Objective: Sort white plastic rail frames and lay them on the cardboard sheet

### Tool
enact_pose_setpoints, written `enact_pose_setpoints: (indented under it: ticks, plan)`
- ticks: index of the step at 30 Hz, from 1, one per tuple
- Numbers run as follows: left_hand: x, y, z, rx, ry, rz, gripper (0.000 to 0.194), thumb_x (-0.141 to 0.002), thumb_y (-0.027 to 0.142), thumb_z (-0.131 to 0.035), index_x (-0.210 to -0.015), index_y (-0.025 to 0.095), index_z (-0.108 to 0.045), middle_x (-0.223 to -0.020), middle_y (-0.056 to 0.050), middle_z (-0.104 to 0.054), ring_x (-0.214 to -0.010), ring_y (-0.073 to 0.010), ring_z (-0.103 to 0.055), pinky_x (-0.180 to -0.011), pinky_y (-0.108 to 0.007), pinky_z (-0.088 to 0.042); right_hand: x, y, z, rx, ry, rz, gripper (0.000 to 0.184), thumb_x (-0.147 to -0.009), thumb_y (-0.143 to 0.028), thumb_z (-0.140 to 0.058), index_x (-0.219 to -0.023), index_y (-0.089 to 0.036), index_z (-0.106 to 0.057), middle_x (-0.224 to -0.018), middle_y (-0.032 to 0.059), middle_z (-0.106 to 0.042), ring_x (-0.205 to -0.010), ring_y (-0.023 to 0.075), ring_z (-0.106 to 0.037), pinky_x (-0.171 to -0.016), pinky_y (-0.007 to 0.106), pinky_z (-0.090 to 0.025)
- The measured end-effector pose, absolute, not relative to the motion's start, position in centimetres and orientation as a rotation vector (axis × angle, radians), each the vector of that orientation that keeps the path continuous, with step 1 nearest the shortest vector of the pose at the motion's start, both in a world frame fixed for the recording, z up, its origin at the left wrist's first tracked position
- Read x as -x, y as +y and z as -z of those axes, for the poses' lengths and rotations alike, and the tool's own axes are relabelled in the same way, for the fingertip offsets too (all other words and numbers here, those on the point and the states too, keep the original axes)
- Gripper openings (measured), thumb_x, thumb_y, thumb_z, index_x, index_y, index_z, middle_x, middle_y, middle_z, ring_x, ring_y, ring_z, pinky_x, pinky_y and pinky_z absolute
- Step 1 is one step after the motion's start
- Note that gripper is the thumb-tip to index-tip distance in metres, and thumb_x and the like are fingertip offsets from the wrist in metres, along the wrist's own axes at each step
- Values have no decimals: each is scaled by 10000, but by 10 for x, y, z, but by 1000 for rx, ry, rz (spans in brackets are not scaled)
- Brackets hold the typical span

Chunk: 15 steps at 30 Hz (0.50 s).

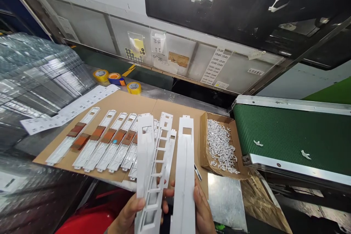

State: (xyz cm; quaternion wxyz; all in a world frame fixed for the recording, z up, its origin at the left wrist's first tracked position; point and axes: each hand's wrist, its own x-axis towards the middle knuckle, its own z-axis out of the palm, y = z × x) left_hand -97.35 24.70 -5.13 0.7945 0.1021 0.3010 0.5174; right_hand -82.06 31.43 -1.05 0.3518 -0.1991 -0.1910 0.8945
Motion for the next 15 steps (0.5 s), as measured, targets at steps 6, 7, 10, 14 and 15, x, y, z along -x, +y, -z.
enact_pose_setpoints:
  ticks: [6,7,10,14,15]
  plan:
    - [970,250,45,-191,636,-1115,663,-605,507,-591,-1072,37,-559,-821,-150,-611,-646,-186,-551,-588,-243,-423,821,315,9,489,-477,-2305,359,-871,-417,-266,-1046,-162,-449,-920,154,-568,-733,300,-573,-596,490,-445]
    - [969,251,45,-186,627,-1114,658,-605,502,-598,-1071,38,-560,-823,-149,-613,-645,-182,-553,-591,-239,-425,821,315,9,498,-475,-2306,366,-872,-420,-259,-1052,-161,-447,-927,158,-569,-732,297,-573,-596,489,-445]
    - [969,250,48,-182,601,-1136,644,-628,488,-594,-1096,48,-543,-864,-163,-610,-671,-188,-548,-611,-258,-431,820,314,11,540,-482,-2302,388,-867,-440,-256,-1057,-162,-449,-932,159,-570,-727,293,-574,-590,482,-447]
    - [969,248,52,-170,596,-1140,658,-634,492,-587,-1106,38,-531,-860,-159,-604,-678,-195,-547,-607,-258,-427,816,315,15,673,-497,-2300,411,-822,-492,-375,-1079,-178,-442,-905,140,-582,-707,277,-582,-576,463,-462]
    - [969,247,53,-171,596,-1138,657,-636,493,-586,-1107,38,-531,-855,-155,-605,-673,-193,-549,-604,-252,-424,815,316,16,705,-490,-2299,428,-812,-497,-402,-1097,-180,-431,-902,137,-586,-702,271,-584,-575,460,-466]
